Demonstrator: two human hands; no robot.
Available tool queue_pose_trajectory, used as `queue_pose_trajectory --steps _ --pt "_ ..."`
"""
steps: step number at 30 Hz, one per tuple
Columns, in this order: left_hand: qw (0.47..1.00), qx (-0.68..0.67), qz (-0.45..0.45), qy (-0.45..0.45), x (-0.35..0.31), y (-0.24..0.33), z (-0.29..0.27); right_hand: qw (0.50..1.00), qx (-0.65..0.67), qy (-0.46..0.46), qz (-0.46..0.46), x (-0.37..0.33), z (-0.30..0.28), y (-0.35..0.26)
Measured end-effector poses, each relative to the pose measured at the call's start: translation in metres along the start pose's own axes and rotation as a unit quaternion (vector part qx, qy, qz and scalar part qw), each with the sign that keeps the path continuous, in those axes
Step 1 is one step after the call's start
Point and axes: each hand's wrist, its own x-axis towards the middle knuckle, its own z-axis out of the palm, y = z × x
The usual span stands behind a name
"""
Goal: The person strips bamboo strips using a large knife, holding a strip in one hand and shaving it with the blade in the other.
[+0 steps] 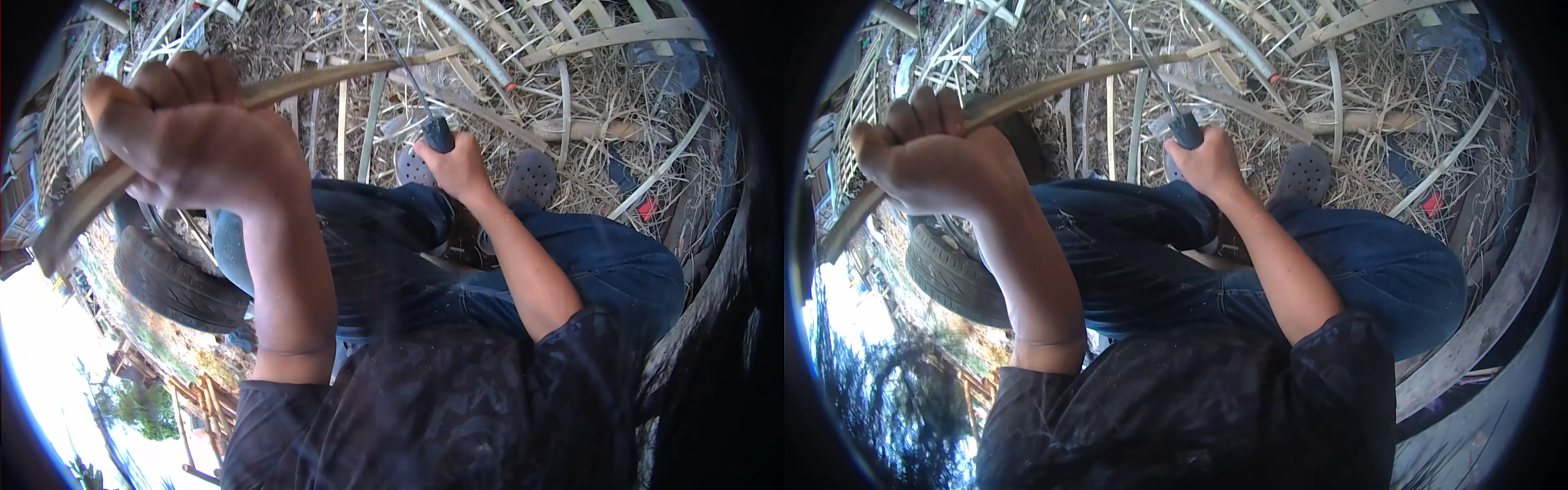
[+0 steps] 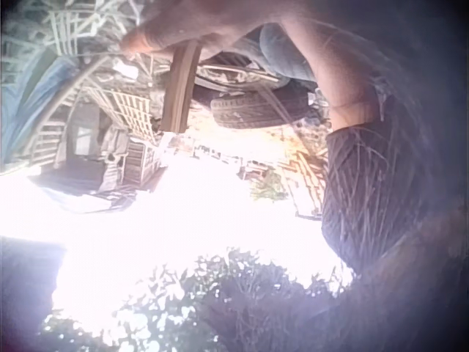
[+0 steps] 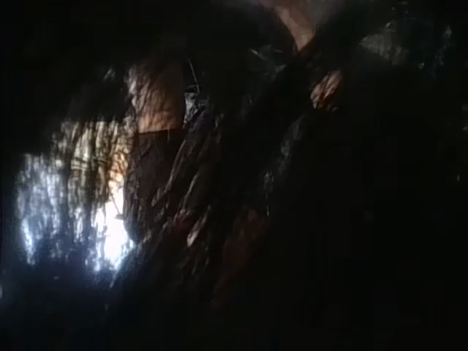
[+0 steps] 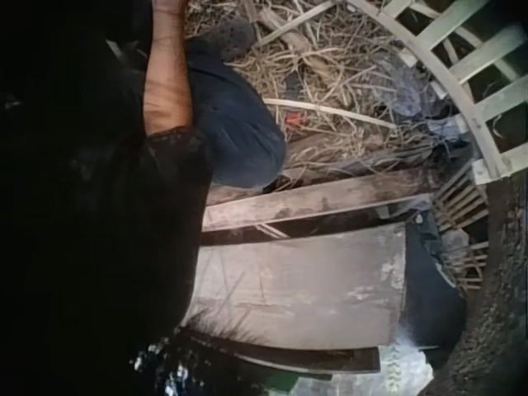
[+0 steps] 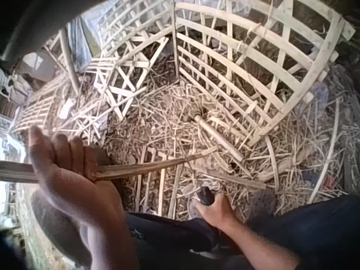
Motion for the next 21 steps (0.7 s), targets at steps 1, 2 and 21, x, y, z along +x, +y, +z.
queue_pose_trajectory --steps 1,2,21 --pt "1.0 0.004 -0.002 0.001 -0.004 -0.001 0.001 1.0 0.0 -0.003 0.003 0.001 0.0 0.004" --pt "1.0 -0.005 0.012 -0.005 -0.006 -0.003 0.003 1.0 0.011 -0.011 0.027 0.003 0.0 0.01" --pt "0.998 -0.047 -0.043 0.025 0.001 -0.006 0.004 0.995 0.03 -0.024 0.093 0.018 -0.001 0.028"
